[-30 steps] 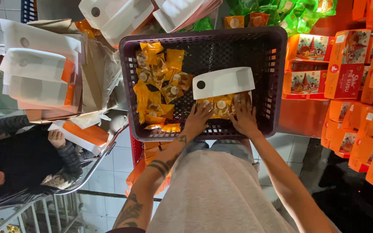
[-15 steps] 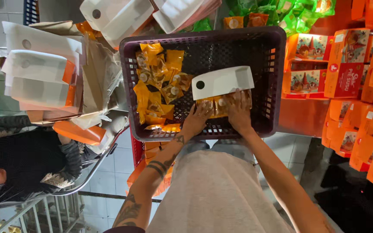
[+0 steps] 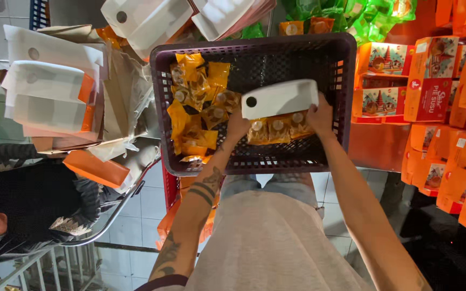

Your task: The person repeatedly picks up small yellow snack packets from a purple basket and places them into white styrofoam containers. They then close the containers and place them into a red basket. The process is repeated multiple times.

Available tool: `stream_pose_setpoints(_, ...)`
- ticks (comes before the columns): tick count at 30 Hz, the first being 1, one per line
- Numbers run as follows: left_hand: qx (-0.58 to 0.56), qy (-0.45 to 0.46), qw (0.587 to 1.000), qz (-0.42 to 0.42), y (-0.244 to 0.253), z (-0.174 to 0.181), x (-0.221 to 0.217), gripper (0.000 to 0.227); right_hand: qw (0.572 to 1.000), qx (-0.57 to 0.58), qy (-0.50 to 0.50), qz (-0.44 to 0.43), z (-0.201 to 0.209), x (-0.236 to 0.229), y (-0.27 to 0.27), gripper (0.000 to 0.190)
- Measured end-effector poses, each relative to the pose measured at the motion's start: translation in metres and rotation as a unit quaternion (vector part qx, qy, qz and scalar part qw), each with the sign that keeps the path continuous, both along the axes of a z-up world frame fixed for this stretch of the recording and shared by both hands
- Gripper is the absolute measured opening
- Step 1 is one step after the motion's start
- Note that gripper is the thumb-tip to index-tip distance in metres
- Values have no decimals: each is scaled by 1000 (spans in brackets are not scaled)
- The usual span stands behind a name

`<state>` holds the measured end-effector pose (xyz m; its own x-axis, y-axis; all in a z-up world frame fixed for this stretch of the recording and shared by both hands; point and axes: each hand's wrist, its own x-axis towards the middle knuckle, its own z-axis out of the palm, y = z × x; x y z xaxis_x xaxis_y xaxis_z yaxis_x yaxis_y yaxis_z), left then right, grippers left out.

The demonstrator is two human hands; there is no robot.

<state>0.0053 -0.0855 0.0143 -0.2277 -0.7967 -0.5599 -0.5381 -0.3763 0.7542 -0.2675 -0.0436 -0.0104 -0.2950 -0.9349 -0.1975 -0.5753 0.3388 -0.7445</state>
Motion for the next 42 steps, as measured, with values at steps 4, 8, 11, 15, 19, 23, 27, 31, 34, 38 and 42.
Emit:
stream_pose_setpoints(4, -97, -32, 994, -40, -11, 4, 16, 79, 999, -19, -22, -24, 18, -12, -6, 54)
stream_pose_setpoints(8, -234, -57, 969, -60, -3, 10, 42, 49, 990, -88, 53, 99, 26, -12, 5, 73)
stream_pose_setpoints(11, -303, -98, 941, -112, -7, 7, 52, 54, 979, -86, 124, 134, 22, -9, 14, 75)
stream_pose_setpoints(15, -378, -193, 891, -163, -8, 4, 54, 57, 978, -43, 148, 142, 21, -12, 17, 79)
stream_pose_setpoints(19, -279, -151, 928, -198, -25, 3, 47, 79, 983, -35, 113, 143, 31, -11, 3, 73)
stream_pose_setpoints(23, -210, -227, 916, -256, -47, -1, 44, 68, 976, 34, 148, 157, 37, -18, -7, 66)
stream_pose_setpoints(27, -292, -279, 849, -340, -25, -7, 51, 61, 905, 33, 361, 225, 11, -10, 8, 38)
stream_pose_setpoints(31, -319, -316, 793, -412, 9, -16, 64, 65, 849, -35, 424, 312, -5, 1, 40, 59)
stream_pose_setpoints(34, -475, -362, 717, -358, 24, -28, 55, 55, 906, -121, 254, 316, -5, 12, 56, 102)
stream_pose_setpoints(38, -465, -362, 726, -354, 12, -34, 39, 99, 924, -11, 271, 268, -8, 28, 46, 115)
stream_pose_setpoints(42, -456, -300, 761, -351, 7, -36, 15, 123, 909, 22, 310, 277, -8, 30, 46, 124)
